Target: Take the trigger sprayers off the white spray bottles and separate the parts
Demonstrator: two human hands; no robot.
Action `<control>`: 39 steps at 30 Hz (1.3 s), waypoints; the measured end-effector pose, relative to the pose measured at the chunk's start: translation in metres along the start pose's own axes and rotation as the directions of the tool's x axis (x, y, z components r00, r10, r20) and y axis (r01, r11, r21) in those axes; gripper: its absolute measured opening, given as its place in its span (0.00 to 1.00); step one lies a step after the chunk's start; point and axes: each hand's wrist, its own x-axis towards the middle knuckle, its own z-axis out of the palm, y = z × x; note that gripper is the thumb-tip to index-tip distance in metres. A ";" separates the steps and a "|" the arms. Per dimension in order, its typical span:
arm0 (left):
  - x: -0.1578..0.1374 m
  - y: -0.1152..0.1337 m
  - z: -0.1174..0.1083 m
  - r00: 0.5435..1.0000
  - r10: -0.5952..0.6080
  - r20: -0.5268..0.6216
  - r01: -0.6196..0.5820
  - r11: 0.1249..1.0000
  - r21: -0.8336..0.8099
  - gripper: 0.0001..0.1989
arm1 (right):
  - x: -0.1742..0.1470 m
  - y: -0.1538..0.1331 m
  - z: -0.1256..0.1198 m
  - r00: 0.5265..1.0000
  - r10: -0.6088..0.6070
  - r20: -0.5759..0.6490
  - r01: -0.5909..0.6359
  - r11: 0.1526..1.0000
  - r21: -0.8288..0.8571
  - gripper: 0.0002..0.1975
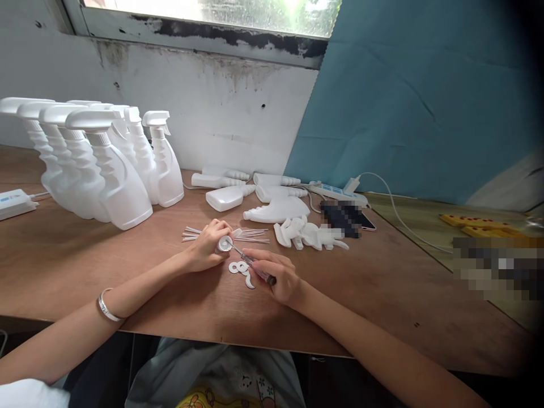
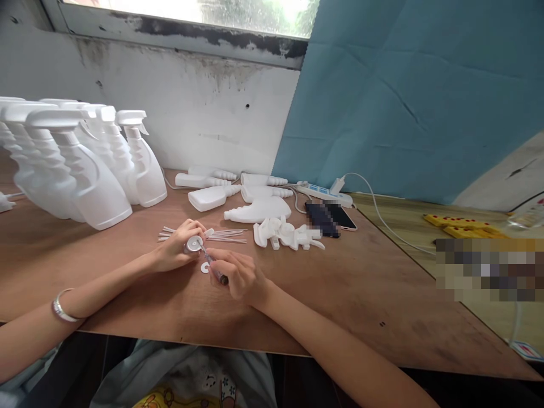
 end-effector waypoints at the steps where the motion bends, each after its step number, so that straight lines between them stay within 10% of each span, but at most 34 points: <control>1: 0.000 0.000 0.001 1.000 0.003 -0.011 -0.003 1.000 -0.012 0.09 | 0.000 -0.001 0.001 1.000 0.008 -0.014 -0.008 1.000 -0.011 0.17; 10: -0.001 0.001 0.003 0.999 0.028 0.045 -0.030 0.999 0.041 0.09 | 0.003 -0.008 0.000 0.950 0.297 -0.096 -0.282 0.949 0.140 0.11; 17: -0.002 0.001 0.005 0.992 0.078 0.104 -0.086 0.993 0.083 0.09 | 0.010 0.002 -0.005 0.745 0.666 -0.015 -0.596 0.676 0.434 0.08; 20: -0.001 0.004 0.004 0.997 0.051 0.051 -0.052 0.999 0.011 0.07 | 0.009 0.000 -0.006 0.803 0.590 -0.084 -0.527 0.768 0.364 0.09; 23: -0.001 0.006 0.003 0.999 -0.024 -0.025 0.021 0.995 -0.098 0.06 | 0.007 -0.005 -0.004 0.959 0.263 -0.108 -0.244 0.956 0.163 0.13; 26: 0.000 0.006 0.005 0.997 -0.067 -0.050 0.060 0.990 -0.126 0.06 | 0.007 -0.009 0.000 0.998 0.033 -0.062 -0.032 0.999 0.026 0.15; 34: 0.002 0.002 0.009 0.995 -0.063 -0.079 0.057 0.996 -0.070 0.08 | 0.007 -0.014 0.006 0.953 0.279 -0.114 -0.277 0.960 0.037 0.12; 39: 0.002 0.005 0.005 0.999 -0.041 -0.005 0.041 0.999 -0.002 0.09 | 0.012 -0.009 0.000 0.773 0.633 -0.038 -0.592 0.743 0.313 0.08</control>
